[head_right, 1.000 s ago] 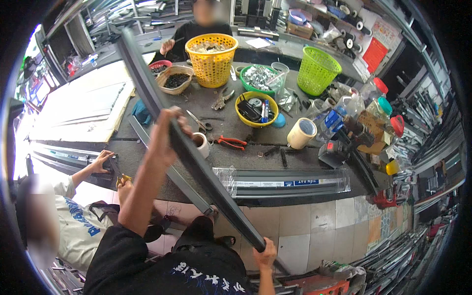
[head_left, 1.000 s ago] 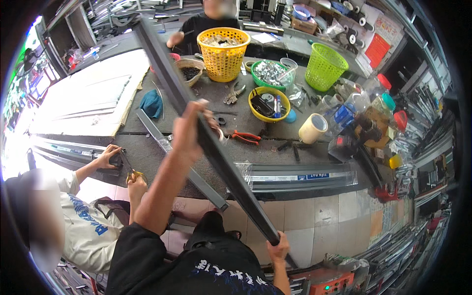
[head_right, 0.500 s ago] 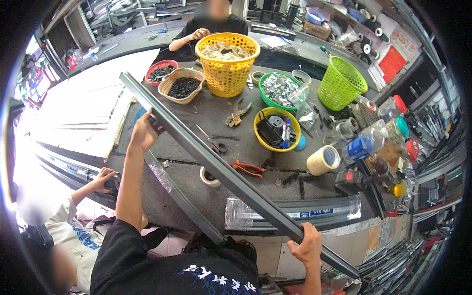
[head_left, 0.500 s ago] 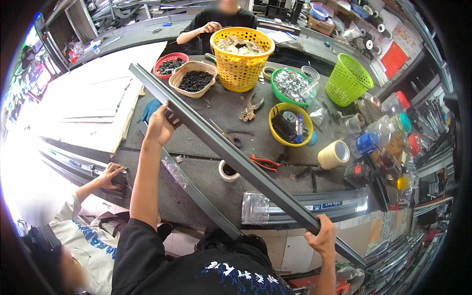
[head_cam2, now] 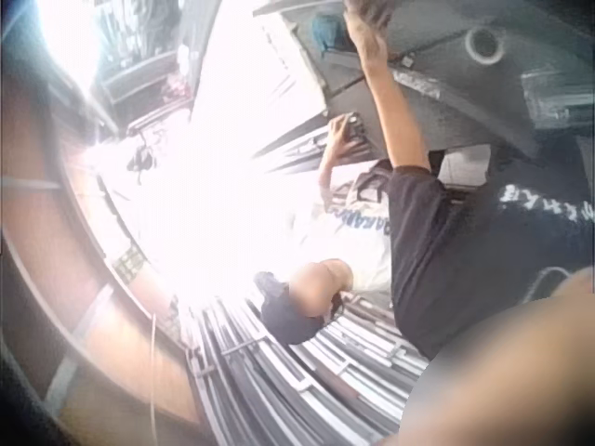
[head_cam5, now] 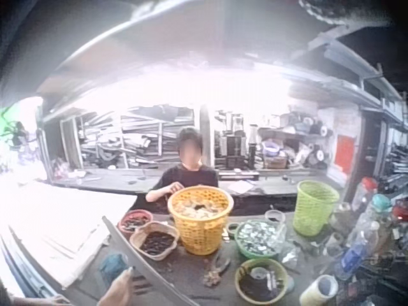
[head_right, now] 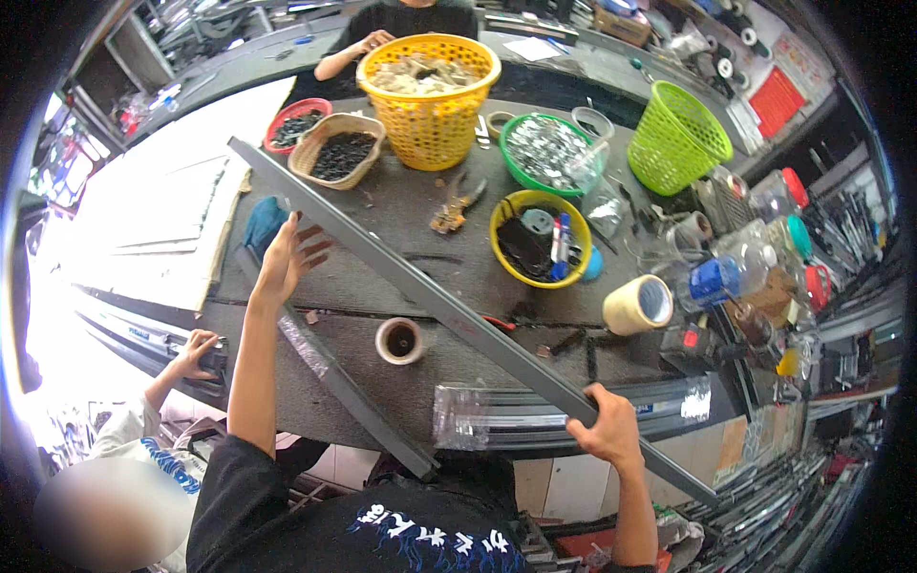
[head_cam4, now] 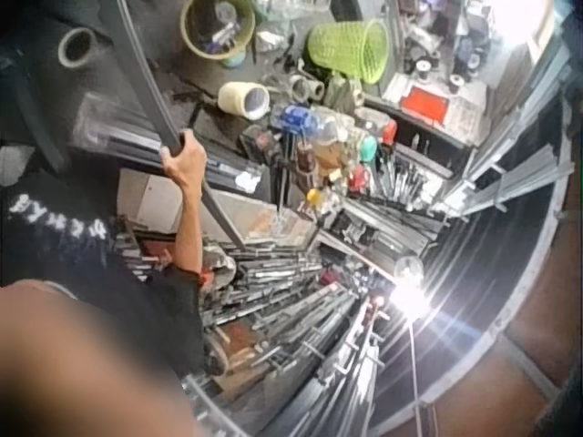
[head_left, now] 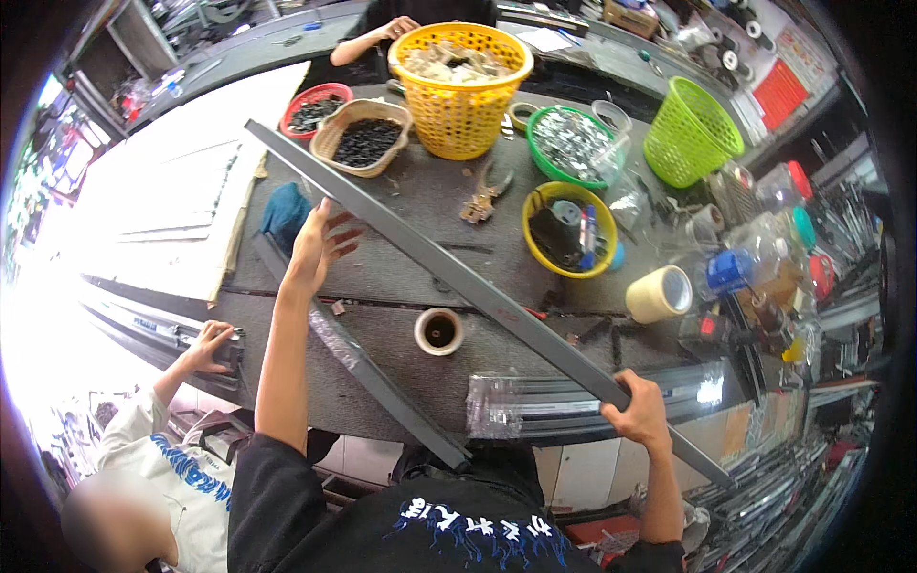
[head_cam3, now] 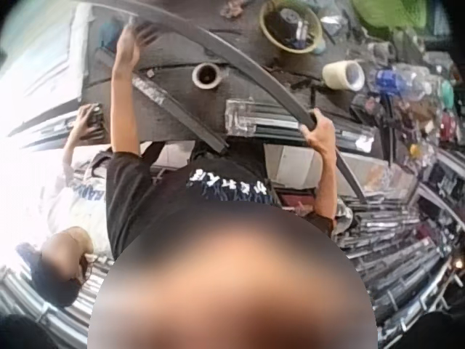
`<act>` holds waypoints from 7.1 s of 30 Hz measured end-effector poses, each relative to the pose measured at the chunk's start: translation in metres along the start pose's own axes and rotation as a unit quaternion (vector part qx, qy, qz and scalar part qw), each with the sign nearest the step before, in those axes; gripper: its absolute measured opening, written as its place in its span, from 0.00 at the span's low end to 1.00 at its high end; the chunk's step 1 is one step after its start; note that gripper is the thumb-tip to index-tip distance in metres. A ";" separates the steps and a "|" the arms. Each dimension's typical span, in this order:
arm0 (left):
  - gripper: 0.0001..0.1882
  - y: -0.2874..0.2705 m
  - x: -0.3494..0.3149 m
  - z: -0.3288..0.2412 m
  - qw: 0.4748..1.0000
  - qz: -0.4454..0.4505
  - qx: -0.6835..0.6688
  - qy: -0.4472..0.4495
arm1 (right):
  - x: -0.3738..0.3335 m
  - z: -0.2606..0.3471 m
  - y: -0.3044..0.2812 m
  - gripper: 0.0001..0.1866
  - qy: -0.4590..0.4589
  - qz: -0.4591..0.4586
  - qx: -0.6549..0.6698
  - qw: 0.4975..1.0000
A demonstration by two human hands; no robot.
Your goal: The person picks up long metal profiles and wraps them with clear plastic film. They rotate the profiles, pull and smooth the film, and place the wrapped pieces on the workbench. A coworker is visible across the table handling similar items.
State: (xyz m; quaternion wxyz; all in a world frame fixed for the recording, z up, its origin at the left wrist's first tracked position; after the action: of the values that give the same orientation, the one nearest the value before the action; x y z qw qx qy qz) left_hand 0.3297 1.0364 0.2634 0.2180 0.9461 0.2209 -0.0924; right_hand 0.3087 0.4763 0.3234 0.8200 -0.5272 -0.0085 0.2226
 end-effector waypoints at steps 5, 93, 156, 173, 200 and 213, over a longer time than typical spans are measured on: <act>0.50 0.047 -0.092 0.030 0.946 0.109 0.289 0.099 | 0.013 -0.010 0.014 0.24 -0.015 -0.003 -0.007 1.000; 0.32 0.176 -0.158 0.153 0.982 0.154 0.105 0.038 | 0.047 0.031 0.030 0.41 -0.282 -0.198 0.176 0.922; 0.44 0.215 -0.073 0.114 0.626 0.419 0.591 0.287 | 0.120 -0.013 0.074 0.12 -0.141 -0.156 -0.068 0.975; 0.59 0.255 -0.093 0.092 0.627 0.446 0.615 0.171 | 0.091 -0.005 0.048 0.17 -0.038 -0.084 -0.091 0.992; 0.50 0.307 -0.095 0.061 0.610 0.412 0.666 0.122 | 0.060 0.041 0.173 0.08 0.210 -0.230 0.642 0.701; 0.43 0.267 -0.117 0.026 0.707 0.294 0.578 0.282 | -0.078 0.125 0.087 0.17 0.037 -0.327 0.236 0.914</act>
State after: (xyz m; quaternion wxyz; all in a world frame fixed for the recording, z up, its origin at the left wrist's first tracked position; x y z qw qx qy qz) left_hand 0.3467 0.7652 0.3707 -0.4279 0.8860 -0.1134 0.1378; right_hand 0.1766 0.5846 0.3206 0.9474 -0.2937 -0.0970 -0.0818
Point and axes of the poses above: each hand's wrist, its own x-axis towards the middle knuckle, its own y-axis out of the palm, z = x × y, the point moved 2 cm from there along x, towards the middle knuckle, and after that the axes turned 6 degrees about -x, right-handed, at the moved point
